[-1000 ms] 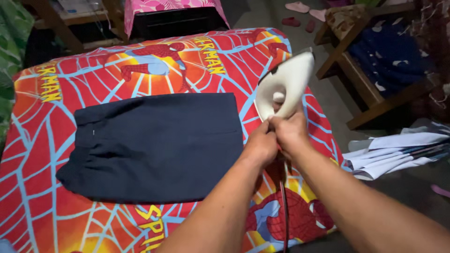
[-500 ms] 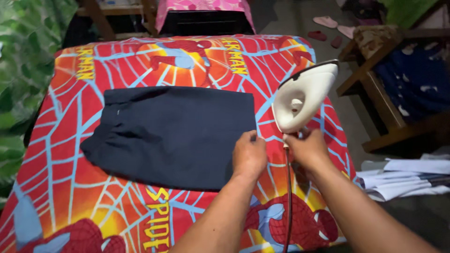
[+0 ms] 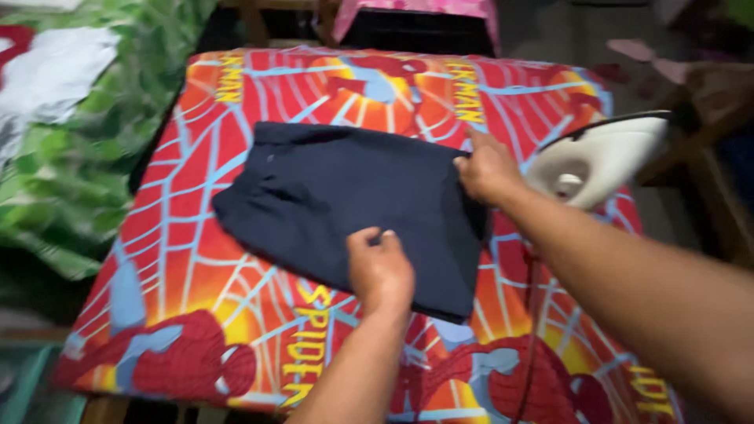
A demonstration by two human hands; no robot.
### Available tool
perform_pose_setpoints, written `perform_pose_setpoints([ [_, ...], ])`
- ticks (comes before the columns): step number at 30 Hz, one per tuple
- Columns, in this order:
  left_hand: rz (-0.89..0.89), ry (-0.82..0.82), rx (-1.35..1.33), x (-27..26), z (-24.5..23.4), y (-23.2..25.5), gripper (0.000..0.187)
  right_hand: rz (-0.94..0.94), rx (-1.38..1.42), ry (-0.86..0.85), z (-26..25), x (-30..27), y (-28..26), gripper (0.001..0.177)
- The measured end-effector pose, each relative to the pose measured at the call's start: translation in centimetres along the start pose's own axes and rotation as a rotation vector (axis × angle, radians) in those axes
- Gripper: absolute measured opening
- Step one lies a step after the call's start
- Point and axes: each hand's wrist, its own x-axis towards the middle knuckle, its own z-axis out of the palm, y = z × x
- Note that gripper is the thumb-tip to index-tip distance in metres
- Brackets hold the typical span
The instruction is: The person irons a pair of dark blue shorts on a Spider-Man themed bedsheet. They use a white electric iron, moving it back and forth over the fabric while smoothing it with their other hand. The person adjusts the shorts and continues ironing different sections until the garment appears smooth.
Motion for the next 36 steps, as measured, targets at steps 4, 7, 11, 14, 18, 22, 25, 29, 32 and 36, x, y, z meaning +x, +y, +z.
perform_pose_setpoints([
  [4,-0.115,0.276,0.186,0.4,-5.2,-1.9,0.05,0.065,-0.147,-0.119,0.5,0.7,-0.5,0.069],
  [7,-0.118,0.395,0.243,0.6,-6.4,-2.3,0.064,0.161,-0.31,-0.247,-0.1,0.6,-1.4,0.064],
  [11,-0.369,0.253,0.174,2.3,-6.1,-1.5,0.074,0.191,-0.378,-0.325,-1.4,0.5,-2.3,0.047],
  [14,-0.36,0.24,0.05,3.8,-6.2,-1.2,0.069,0.16,-0.35,-0.298,-2.0,0.4,-2.2,0.046],
  [18,-0.346,0.286,-0.126,5.4,-6.7,-0.7,0.053,0.284,-0.384,-0.508,-2.3,1.3,-0.9,0.041],
  [22,-0.271,0.322,-0.117,6.2,-10.1,-0.6,0.051,0.154,-0.444,-0.752,-3.3,-1.2,1.4,0.046],
  [25,-0.255,0.157,-0.15,6.7,-13.5,-0.9,0.047,0.085,-0.324,-1.01,-3.6,-7.1,2.3,0.05],
  [29,-0.223,0.031,0.273,8.8,-16.0,-1.7,0.049,0.148,-0.178,-0.943,-3.3,-9.8,1.0,0.057],
  [32,-0.1,0.101,0.306,11.6,-15.4,-2.0,0.054,0.264,-0.157,-0.727,-1.2,-4.5,-2.5,0.067],
  [36,-0.119,0.145,0.266,15.9,-13.6,-0.6,0.066,0.073,0.001,-0.376,2.5,0.5,-7.4,0.082],
])
